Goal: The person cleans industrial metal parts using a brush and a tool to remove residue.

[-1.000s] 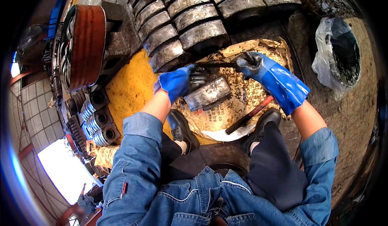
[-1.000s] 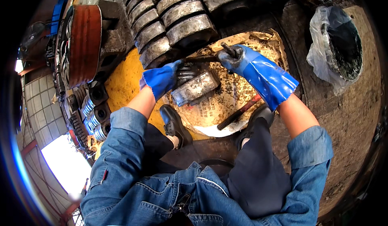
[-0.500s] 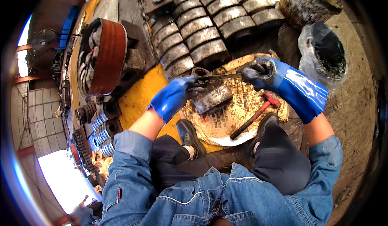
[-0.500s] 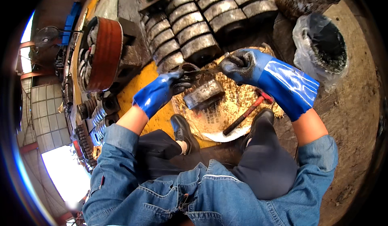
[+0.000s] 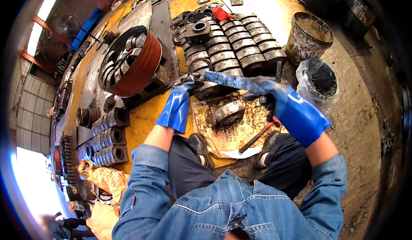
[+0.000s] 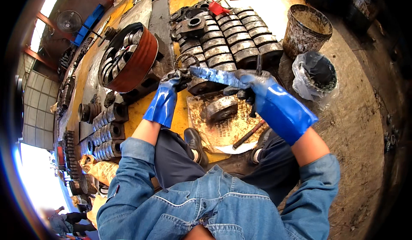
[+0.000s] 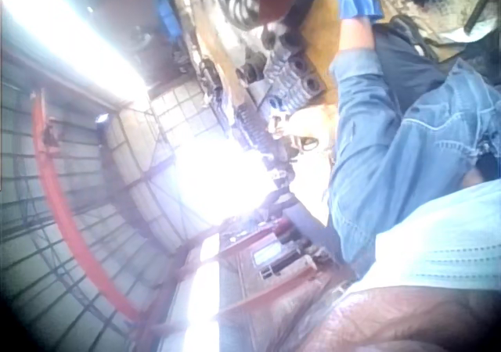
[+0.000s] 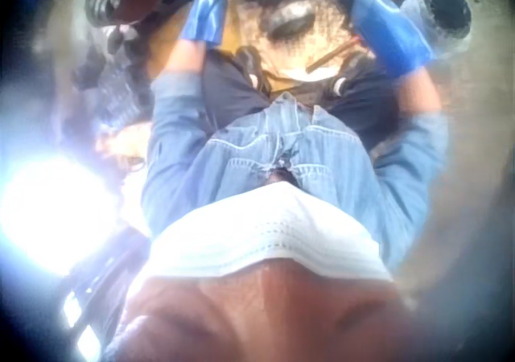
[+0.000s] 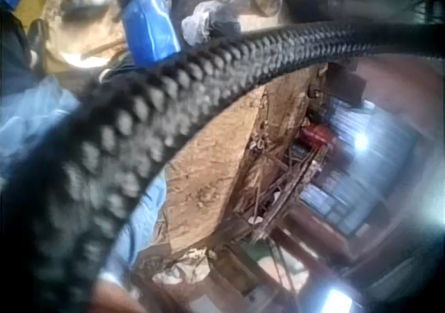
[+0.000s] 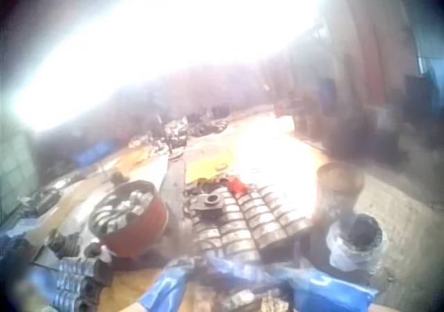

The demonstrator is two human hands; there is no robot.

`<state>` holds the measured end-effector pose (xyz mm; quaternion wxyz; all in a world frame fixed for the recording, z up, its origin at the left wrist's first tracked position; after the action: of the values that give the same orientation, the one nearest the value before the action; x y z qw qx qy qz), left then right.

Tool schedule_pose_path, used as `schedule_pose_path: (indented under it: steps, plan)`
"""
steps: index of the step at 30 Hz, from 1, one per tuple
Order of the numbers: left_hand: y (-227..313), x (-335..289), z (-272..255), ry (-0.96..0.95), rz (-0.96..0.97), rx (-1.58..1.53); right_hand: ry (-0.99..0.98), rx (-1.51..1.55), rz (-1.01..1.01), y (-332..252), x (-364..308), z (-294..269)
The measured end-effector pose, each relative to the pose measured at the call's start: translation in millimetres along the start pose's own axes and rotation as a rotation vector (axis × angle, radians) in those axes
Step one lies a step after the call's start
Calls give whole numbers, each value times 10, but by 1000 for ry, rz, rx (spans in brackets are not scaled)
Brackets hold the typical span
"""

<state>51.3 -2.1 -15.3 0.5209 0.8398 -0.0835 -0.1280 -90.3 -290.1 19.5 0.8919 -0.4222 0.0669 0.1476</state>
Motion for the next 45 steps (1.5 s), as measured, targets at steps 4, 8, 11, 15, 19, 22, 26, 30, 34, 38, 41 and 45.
schedule_pose_path:
  steps: [4,8,11,15,19,22,26,30,34,38,41,45]
  plan:
    - [-149,-48,-46,56,37,-14,-12,143,132,504,108,-91]
    - [-188,-73,-76,79,59,-26,22,330,214,604,202,12]
    - [-231,-88,-130,90,61,-29,-31,431,244,704,334,24]
    - [-302,-70,-188,100,61,-36,95,331,213,779,443,74]
    - [-364,-10,-259,115,59,-26,206,194,153,780,453,81]
    - [-401,105,-263,122,62,-16,283,85,101,704,366,65]
    - [-476,333,-194,120,61,4,359,-64,40,613,264,34]
    - [-780,611,-99,95,59,-88,394,-243,-7,575,245,82]
    - [-850,692,-9,154,93,92,383,-509,-66,567,234,239]
    - [-885,678,79,225,-2,63,290,-912,-355,554,247,362]
    - [-936,654,118,219,-89,-32,209,-881,-303,654,293,281]
    - [-658,530,143,117,47,-70,202,-1417,-389,551,138,580]
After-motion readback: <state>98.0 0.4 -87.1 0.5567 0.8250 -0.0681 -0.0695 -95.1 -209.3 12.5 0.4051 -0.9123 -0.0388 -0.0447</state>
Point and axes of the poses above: each hand's wrist, its own x-axis towards the middle knuckle, its own z-axis out of the palm, y = z × x, the point moved 8 cm from there along x, towards the middle knuckle, and after that the axes turned 11 degrees about x, right-handed, at the moved point
